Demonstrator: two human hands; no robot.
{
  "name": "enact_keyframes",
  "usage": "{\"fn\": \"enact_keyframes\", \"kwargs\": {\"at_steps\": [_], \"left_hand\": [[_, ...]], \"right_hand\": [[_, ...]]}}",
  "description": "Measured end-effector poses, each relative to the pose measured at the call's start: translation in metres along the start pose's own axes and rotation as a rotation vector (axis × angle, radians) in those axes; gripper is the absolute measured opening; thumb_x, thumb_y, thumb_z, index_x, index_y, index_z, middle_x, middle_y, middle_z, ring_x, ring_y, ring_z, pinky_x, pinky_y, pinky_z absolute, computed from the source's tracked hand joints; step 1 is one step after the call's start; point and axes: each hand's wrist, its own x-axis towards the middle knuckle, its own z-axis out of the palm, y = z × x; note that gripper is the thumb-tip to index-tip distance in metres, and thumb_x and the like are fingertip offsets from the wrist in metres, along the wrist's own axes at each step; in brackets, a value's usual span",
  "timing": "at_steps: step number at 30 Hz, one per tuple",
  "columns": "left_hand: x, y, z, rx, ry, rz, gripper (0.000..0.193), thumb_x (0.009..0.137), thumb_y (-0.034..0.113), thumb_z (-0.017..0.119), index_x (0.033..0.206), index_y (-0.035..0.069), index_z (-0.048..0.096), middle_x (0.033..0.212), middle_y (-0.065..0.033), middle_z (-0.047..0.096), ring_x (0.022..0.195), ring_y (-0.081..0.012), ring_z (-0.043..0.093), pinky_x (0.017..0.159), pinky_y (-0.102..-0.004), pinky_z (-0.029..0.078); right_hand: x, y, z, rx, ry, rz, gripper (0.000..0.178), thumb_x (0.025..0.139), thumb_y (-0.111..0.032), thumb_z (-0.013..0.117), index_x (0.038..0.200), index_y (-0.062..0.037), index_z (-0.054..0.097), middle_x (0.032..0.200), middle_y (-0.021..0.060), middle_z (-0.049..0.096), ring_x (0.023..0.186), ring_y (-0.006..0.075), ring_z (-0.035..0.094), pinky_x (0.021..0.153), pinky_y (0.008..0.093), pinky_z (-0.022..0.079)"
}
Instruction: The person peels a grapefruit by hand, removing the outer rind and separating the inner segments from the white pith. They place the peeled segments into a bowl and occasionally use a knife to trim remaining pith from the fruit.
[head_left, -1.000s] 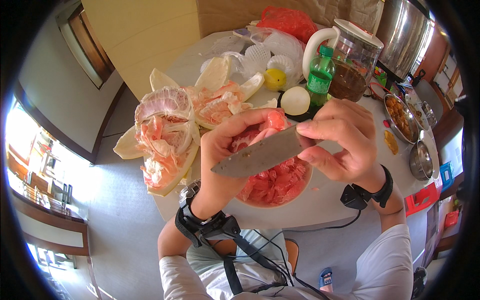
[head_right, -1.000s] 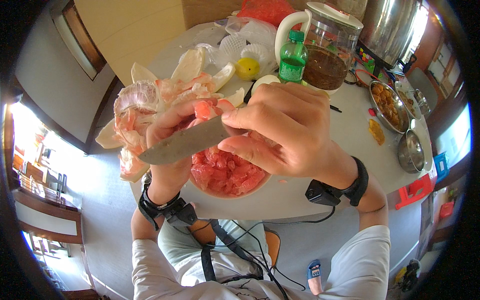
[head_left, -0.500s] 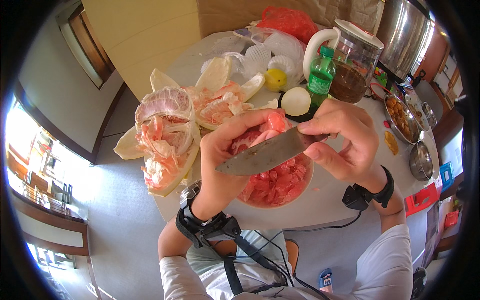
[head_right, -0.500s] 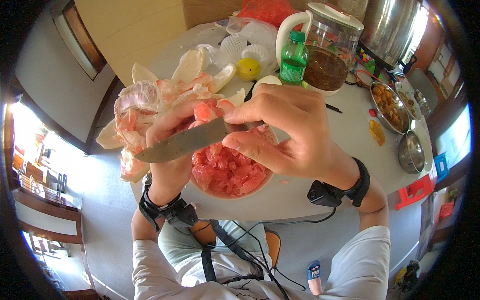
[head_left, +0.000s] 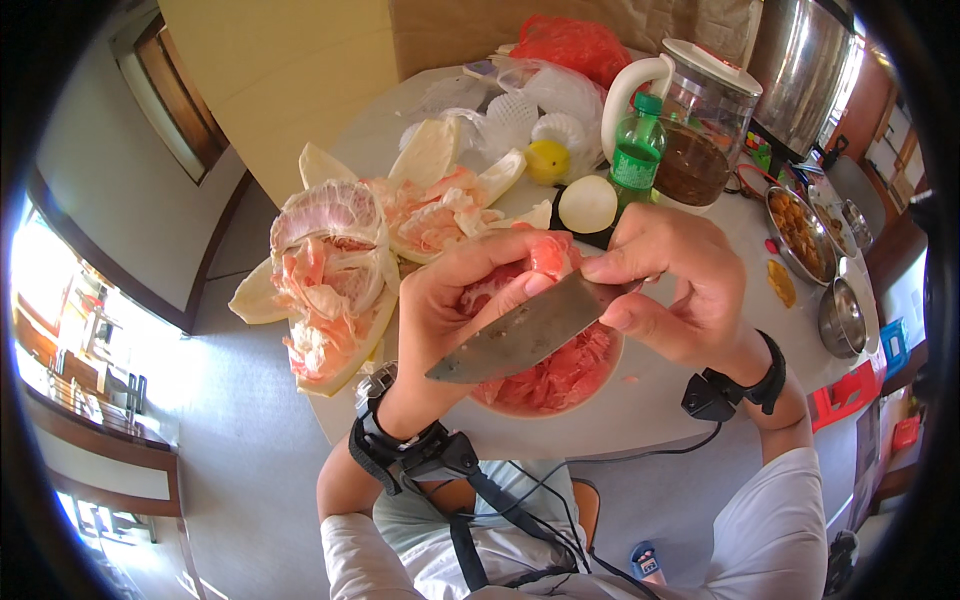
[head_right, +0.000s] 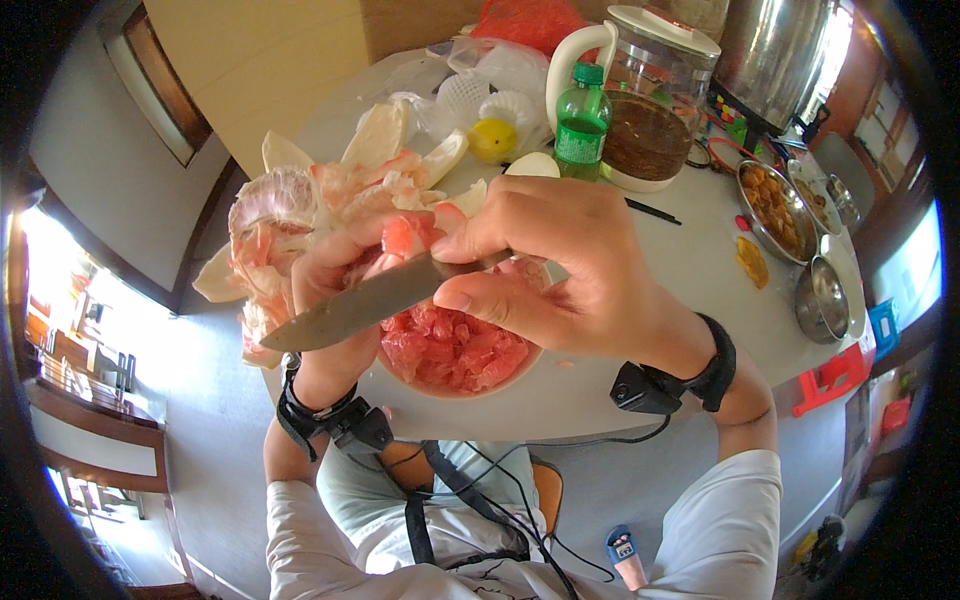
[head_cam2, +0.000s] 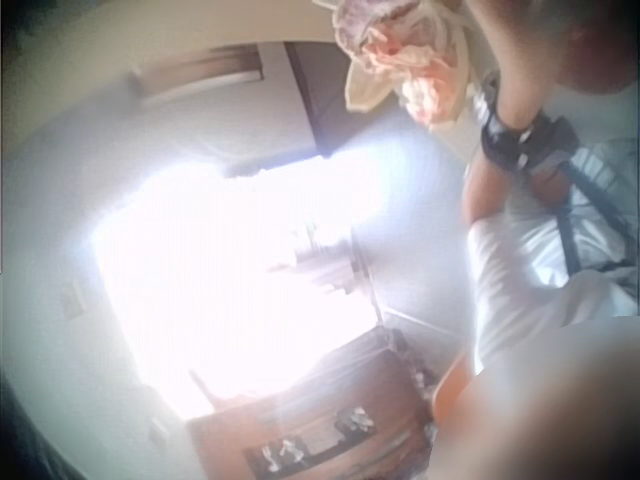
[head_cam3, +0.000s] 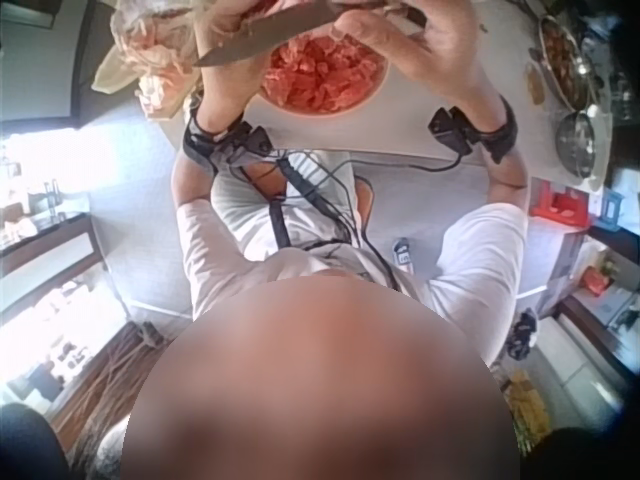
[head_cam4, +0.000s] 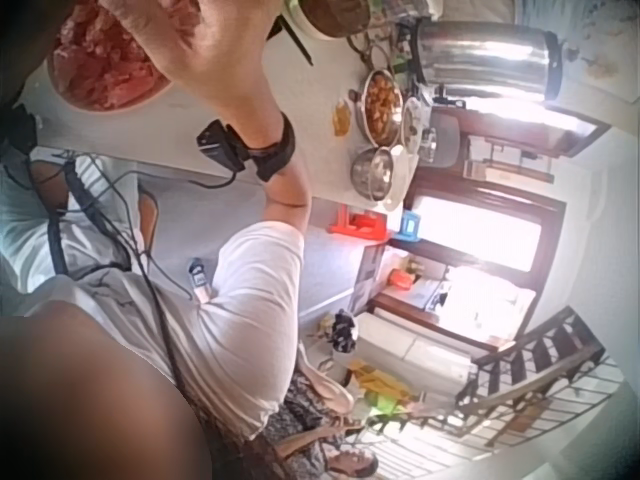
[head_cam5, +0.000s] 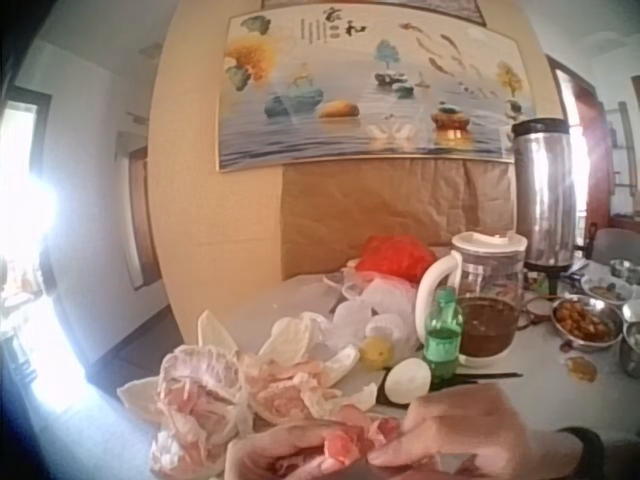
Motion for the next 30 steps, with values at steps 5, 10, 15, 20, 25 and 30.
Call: {"fn": "enact_keyframes", "kwargs": {"at_steps": [5, 10, 15, 20, 25, 30], "left_hand": [[-0.0029, 0.004, -0.0002, -0.081, -0.024, -0.068, 0.023, 0.087, 0.005, 0.06, 0.109, -0.004, 0.061, 0.103, -0.008, 0.064, 0.093, -0.0106, 0.058, 0.083, -0.0238, 0.046], [-0.0008, 0.0006, -0.0027, -0.126, -0.027, -0.031, 0.024, 0.089, 0.005, 0.058, 0.111, -0.004, 0.06, 0.104, -0.0078, 0.064, 0.094, -0.0107, 0.058, 0.082, -0.023, 0.047], [-0.0009, -0.0004, -0.0029, -0.129, -0.078, -0.026, 0.025, 0.09, 0.005, 0.057, 0.113, -0.005, 0.059, 0.105, -0.0081, 0.063, 0.094, -0.0111, 0.058, 0.083, -0.0234, 0.047], [-0.0014, 0.0007, -0.0037, -0.169, -0.069, -0.049, 0.025, 0.09, 0.006, 0.058, 0.113, -0.004, 0.059, 0.106, -0.0082, 0.063, 0.095, -0.0108, 0.058, 0.084, -0.0238, 0.046], [0.0001, -0.0007, -0.0038, -0.046, -0.094, -0.019, 0.027, 0.087, 0.004, 0.06, 0.113, -0.004, 0.059, 0.107, -0.0077, 0.062, 0.097, -0.0106, 0.057, 0.086, -0.0242, 0.045], [-0.0007, -0.0028, -0.0041, -0.066, -0.113, 0.003, 0.03, 0.086, 0.003, 0.062, 0.114, -0.005, 0.057, 0.108, -0.0072, 0.062, 0.098, -0.0109, 0.057, 0.088, -0.0246, 0.044]], "right_hand": [[0.0009, -0.0006, 0.0035, -0.025, -0.019, -0.071, 0.02, 0.073, -0.016, 0.075, 0.083, -0.0032, 0.063, 0.071, 0.0057, 0.061, 0.057, 0.0165, 0.055, 0.05, 0.0252, 0.04], [0.0013, -0.0002, -0.0013, -0.003, -0.006, 0.031, 0.023, 0.071, -0.018, 0.077, 0.079, -0.0032, 0.061, 0.071, 0.0064, 0.061, 0.057, 0.0199, 0.056, 0.05, 0.0264, 0.04], [0.0011, 0.0007, 0.0027, -0.081, 0.003, -0.068, 0.026, 0.068, -0.02, 0.079, 0.079, -0.004, 0.061, 0.069, 0.0062, 0.059, 0.054, 0.0206, 0.053, 0.048, 0.0272, 0.038], [0.0041, 0.0047, 0.0005, -0.187, 0.019, -0.213, 0.028, 0.067, -0.021, 0.079, 0.081, -0.005, 0.062, 0.066, 0.005, 0.055, 0.051, 0.02, 0.05, 0.046, 0.0281, 0.036], [0.003, 0.0051, 0.0027, -0.318, 0.045, -0.272, 0.03, 0.064, -0.025, 0.08, 0.083, -0.0073, 0.063, 0.064, 0.0034, 0.052, 0.05, 0.0184, 0.049, 0.044, 0.0275, 0.035], [0.0, 0.005, 0.0039, -0.483, 0.085, -0.357, 0.032, 0.061, -0.027, 0.08, 0.083, -0.0095, 0.064, 0.065, 0.0023, 0.051, 0.05, 0.018, 0.048, 0.043, 0.0267, 0.034]]}}
